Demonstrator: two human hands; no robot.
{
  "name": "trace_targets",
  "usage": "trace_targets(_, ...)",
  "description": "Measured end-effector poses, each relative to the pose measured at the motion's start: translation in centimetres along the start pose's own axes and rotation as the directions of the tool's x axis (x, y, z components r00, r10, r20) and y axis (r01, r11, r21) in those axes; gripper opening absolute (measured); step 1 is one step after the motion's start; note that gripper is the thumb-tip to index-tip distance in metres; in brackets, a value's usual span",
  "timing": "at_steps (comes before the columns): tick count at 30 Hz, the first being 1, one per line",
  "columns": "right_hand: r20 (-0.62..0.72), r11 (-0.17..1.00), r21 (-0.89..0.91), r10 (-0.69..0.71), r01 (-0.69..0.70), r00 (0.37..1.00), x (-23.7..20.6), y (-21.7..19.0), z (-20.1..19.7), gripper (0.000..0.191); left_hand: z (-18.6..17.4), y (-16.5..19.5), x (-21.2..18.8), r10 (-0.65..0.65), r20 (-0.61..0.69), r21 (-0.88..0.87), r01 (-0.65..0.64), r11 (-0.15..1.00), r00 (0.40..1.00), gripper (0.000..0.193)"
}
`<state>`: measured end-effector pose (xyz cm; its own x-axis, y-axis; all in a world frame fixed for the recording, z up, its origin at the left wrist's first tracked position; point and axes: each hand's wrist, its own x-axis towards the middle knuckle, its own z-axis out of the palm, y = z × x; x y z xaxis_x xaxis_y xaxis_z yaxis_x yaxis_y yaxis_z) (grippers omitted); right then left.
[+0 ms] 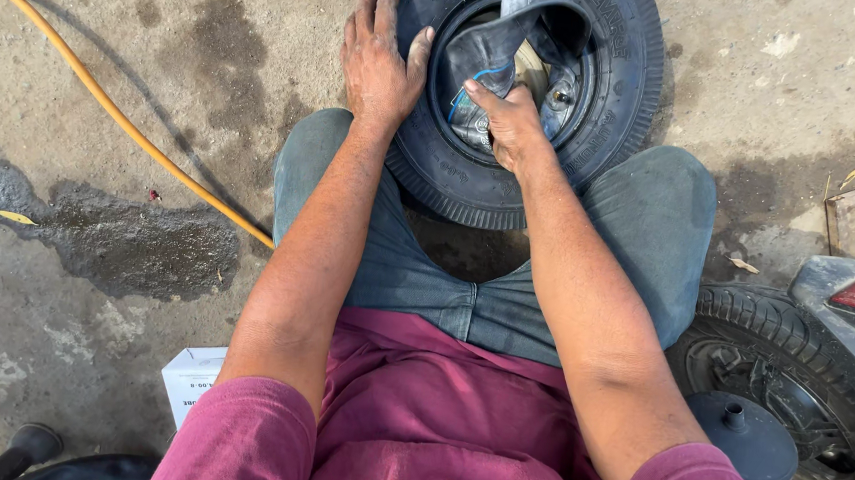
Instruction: The person sits on the ground with a small tire on a rim across their lap and works an inner tube into the tire, tucking the tube inside and pressing the bead into place by hand. They then attach an air hose to the valve stem and inflate the tire before moving the wheel aside.
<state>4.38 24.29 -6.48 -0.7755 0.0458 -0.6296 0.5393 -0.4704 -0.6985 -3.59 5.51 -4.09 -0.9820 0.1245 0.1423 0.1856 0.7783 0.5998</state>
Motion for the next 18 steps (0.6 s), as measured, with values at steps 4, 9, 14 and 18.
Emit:
trace_targets(4, -0.069, 0.953, -0.235, 0.179, -0.191, 0.981, 0.7, -0.7, 0.7, 0.049, 0.1, -0.3, 0.1, 0.005, -0.009, 0.033, -0.005, 0.999, 1.000, 0.068)
trace_targets(9, -0.170, 0.597, -0.795, -0.053, -0.105, 0.984, -0.4, -0.5, 2.9, 0.056, -0.2, 0.2, 0.0, 0.029, -0.013, 0.054, -0.028, 0.998, 0.999, 0.068)
trace_targets(14, -0.062, 0.554, -0.832, -0.073, -0.011, 0.995, -2.5, -2.2, 0.7, 0.049, -0.9, 0.3, 0.3, 0.006, 0.008, 0.031, -0.006, 0.999, 1.000, 0.069)
trace_targets(18, 0.050, 0.737, -0.674, -0.017, 0.046, 0.999, -1.6, -1.0, -0.2, 0.033, -0.8, 0.0, 0.1, -0.013, 0.035, 0.038, 0.012, 0.999, 0.999, 0.069)
